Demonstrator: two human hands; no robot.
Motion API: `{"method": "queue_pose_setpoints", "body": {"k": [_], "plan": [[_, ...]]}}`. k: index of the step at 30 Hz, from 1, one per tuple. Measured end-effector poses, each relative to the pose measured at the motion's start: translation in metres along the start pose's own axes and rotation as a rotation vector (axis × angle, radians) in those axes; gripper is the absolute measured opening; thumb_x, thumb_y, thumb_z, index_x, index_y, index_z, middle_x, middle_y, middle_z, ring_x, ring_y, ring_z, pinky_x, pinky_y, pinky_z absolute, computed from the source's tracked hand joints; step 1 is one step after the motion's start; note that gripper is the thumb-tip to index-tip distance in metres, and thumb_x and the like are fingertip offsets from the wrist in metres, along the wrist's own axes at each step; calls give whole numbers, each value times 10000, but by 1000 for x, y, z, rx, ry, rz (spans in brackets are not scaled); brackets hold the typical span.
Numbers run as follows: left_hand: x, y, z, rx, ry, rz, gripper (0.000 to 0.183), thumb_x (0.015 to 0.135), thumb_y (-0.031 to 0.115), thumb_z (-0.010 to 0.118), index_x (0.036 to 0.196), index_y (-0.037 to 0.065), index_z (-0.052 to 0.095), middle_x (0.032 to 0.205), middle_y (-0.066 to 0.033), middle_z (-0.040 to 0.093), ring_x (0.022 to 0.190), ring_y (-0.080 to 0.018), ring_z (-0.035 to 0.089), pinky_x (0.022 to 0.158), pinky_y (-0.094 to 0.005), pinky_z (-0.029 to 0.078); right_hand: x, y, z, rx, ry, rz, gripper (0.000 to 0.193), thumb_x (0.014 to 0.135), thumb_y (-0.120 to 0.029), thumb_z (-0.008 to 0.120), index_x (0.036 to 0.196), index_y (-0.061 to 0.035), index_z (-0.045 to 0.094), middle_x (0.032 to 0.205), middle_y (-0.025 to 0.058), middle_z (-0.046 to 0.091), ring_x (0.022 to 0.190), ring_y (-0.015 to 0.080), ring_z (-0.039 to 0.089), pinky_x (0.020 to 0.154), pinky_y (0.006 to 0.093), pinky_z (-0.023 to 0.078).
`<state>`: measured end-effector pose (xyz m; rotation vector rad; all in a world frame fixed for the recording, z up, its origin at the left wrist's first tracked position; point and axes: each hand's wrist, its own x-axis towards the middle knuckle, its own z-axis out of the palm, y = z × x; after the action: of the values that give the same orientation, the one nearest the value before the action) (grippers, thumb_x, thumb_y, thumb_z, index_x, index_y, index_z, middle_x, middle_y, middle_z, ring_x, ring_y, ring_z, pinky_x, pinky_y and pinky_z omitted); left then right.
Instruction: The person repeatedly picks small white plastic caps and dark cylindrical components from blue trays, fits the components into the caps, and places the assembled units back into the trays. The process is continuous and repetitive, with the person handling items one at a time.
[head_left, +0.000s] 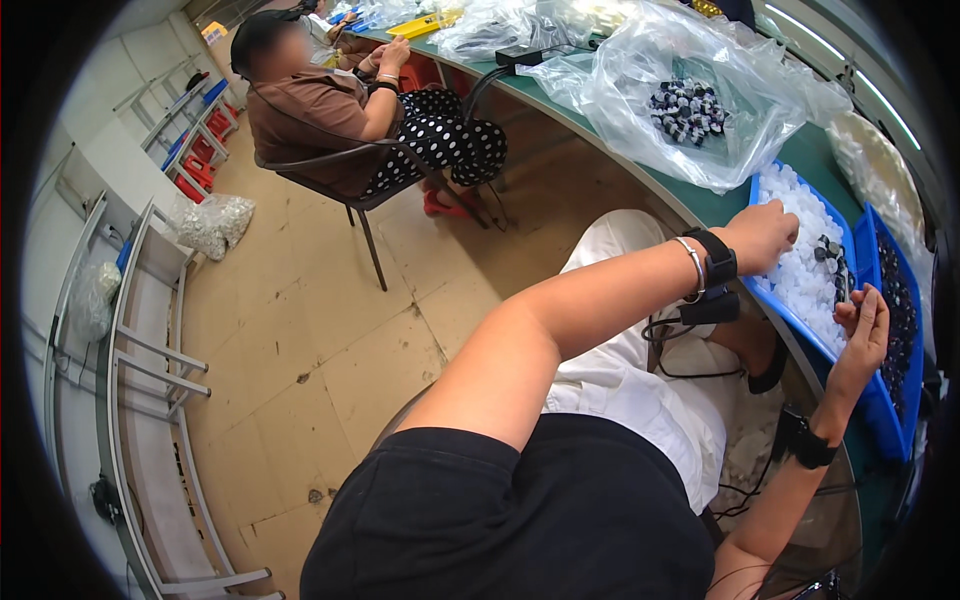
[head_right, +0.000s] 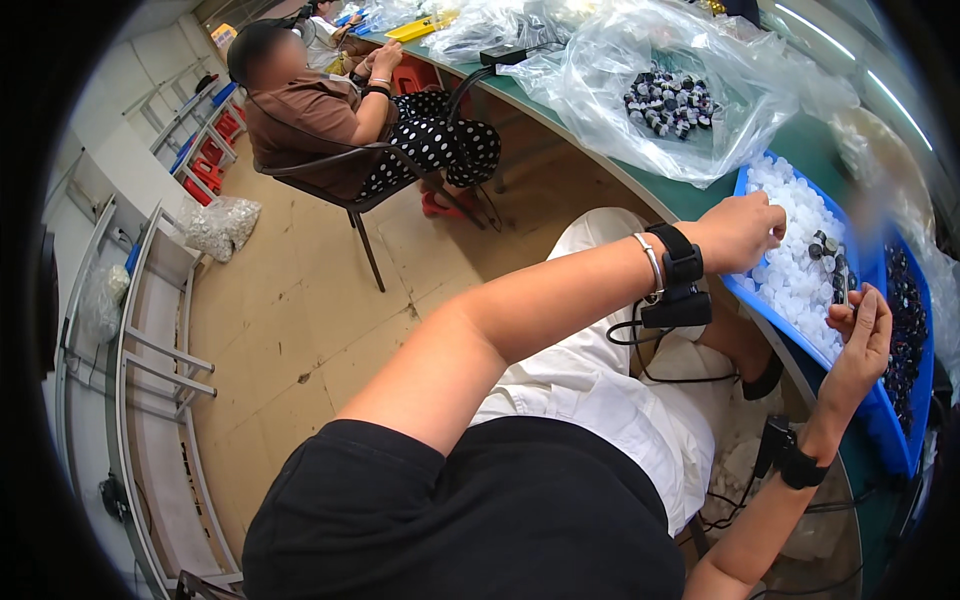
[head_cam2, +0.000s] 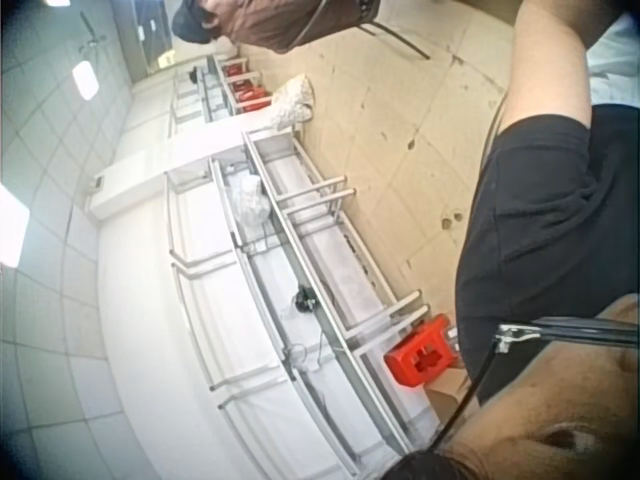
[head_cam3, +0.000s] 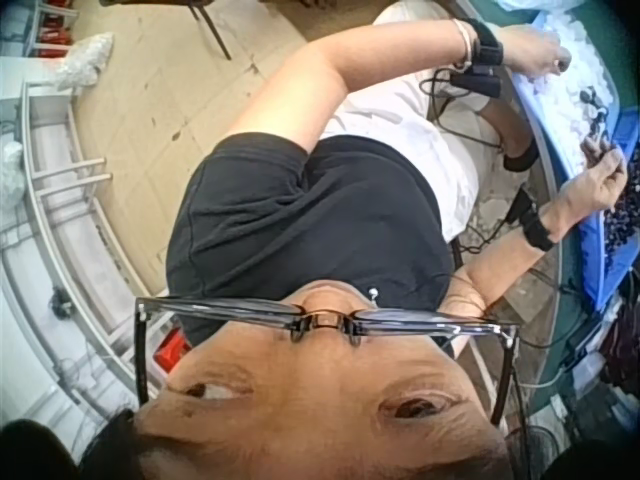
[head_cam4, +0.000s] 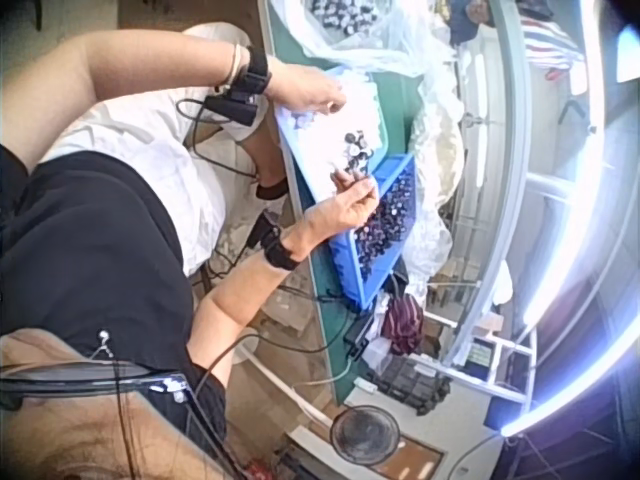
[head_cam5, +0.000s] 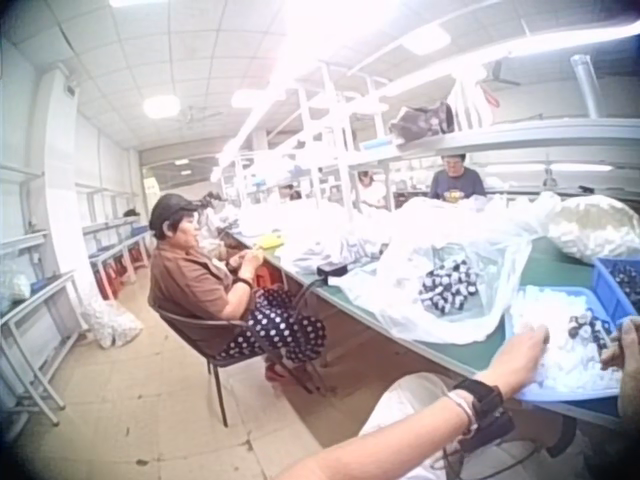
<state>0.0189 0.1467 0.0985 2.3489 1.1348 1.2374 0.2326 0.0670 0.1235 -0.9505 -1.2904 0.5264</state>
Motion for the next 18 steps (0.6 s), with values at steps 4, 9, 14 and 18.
{"method": "queue_pose_setpoints", "body": {"k": [4, 9, 14, 18], "plan": [[0, -4, -6, -188, 176, 36, 142, 770, 125, 705, 870, 33, 665, 896, -178, 622, 806, -310, 627, 724, -389, 503, -2, 4, -5, 118, -71, 71, 222, 999, -219, 498, 1015, -12, 578, 938, 48, 608, 735, 86, 606, 658, 221, 503], [-22, 28, -29, -593, 103, -113, 158, 819, 121, 696, 929, 14, 656, 743, -17, 592, 684, -72, 561, 613, -234, 465, -30, -25, 17, 186, -120, 87, 208, 998, -200, 494, 998, -4, 563, 944, 75, 619, 697, 85, 597, 614, 212, 495], [-94, 66, -26, -756, -16, -122, 211, 874, 137, 659, 1062, 42, 668, 786, -15, 578, 693, -55, 544, 589, -210, 427, -75, -36, 41, 96, -207, 101, 181, 1011, -165, 457, 928, -20, 525, 831, 38, 575, 665, 67, 554, 601, 198, 467], [-135, 75, -11, -931, 27, -277, 211, 905, 154, 648, 1068, 21, 663, 882, -23, 556, 718, -68, 550, 613, -219, 439, -112, -18, 53, -82, -271, 89, 123, 987, -112, 495, 913, -15, 512, 728, 7, 534, 615, 57, 499, 543, 209, 418]]}}
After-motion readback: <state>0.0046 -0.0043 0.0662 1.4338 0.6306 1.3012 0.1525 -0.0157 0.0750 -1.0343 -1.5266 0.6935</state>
